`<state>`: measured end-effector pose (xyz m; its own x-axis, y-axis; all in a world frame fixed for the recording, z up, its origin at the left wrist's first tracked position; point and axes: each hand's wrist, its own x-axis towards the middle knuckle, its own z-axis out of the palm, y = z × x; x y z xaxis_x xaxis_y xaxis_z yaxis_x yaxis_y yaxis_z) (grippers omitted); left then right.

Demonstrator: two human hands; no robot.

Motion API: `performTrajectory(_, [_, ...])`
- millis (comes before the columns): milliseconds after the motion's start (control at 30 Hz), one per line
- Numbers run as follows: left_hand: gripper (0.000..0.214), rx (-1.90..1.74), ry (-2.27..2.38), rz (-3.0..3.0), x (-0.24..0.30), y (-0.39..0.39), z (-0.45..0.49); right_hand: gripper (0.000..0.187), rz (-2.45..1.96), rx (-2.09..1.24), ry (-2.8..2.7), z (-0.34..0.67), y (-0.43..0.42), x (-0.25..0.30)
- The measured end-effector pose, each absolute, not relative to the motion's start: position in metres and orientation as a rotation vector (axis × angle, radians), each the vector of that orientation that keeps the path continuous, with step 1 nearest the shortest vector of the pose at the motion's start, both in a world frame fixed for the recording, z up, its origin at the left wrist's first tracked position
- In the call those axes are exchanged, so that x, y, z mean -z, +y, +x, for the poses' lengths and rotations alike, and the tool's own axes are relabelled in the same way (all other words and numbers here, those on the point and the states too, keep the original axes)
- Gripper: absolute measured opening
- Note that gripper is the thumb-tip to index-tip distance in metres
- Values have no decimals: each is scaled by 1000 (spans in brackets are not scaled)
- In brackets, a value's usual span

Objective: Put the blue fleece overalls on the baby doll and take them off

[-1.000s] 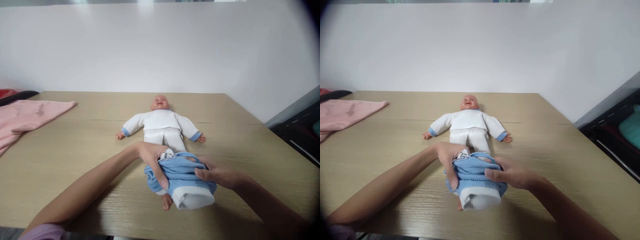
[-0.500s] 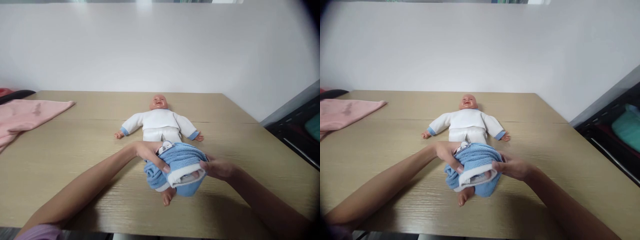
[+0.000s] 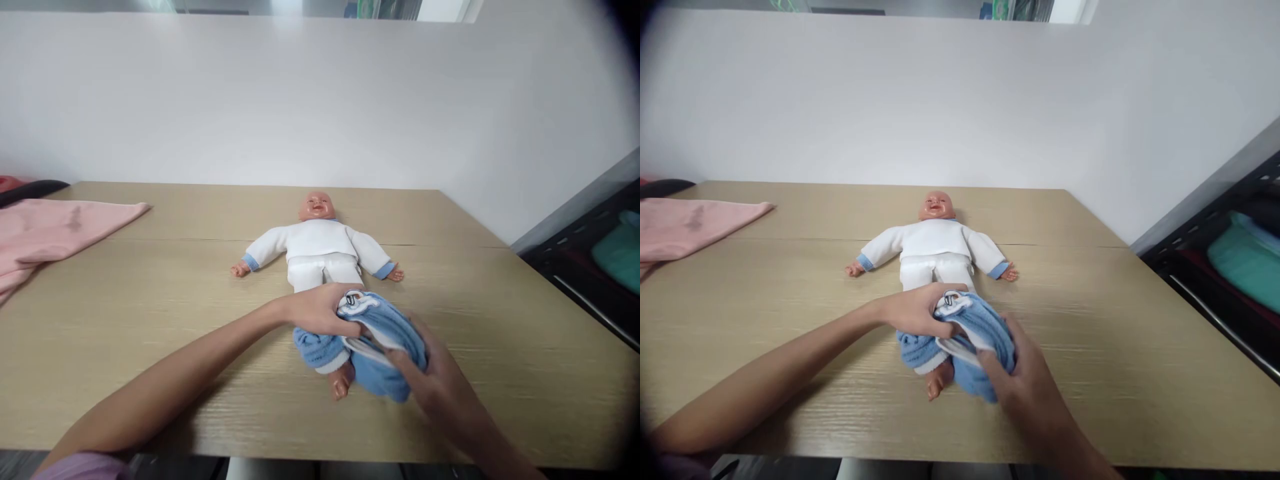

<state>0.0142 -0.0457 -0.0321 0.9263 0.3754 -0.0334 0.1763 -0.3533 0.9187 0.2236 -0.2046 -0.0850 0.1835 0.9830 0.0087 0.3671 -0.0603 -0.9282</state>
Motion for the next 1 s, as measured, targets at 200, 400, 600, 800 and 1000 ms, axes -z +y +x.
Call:
performTrajectory(200, [50,-144,612,2336,24,-69,12,38,-1841,-650,-1393,206,-250,98])
performTrajectory(400, [54,46,845,2571,23,-91,21,29,-1866,-485,-1334,208,-246,112])
performTrajectory(600, [55,120,881,2540,19,-94,19,33,-1808,-592,-1316,209,-247,128])
performTrajectory(800, [61,-77,807,2298,34,-87,4,51,-1624,-1000,-1069,210,-243,137])
performTrajectory(1000, [63,-257,754,2051,42,-81,-3,38,-1450,-1014,-1122,207,-221,123])
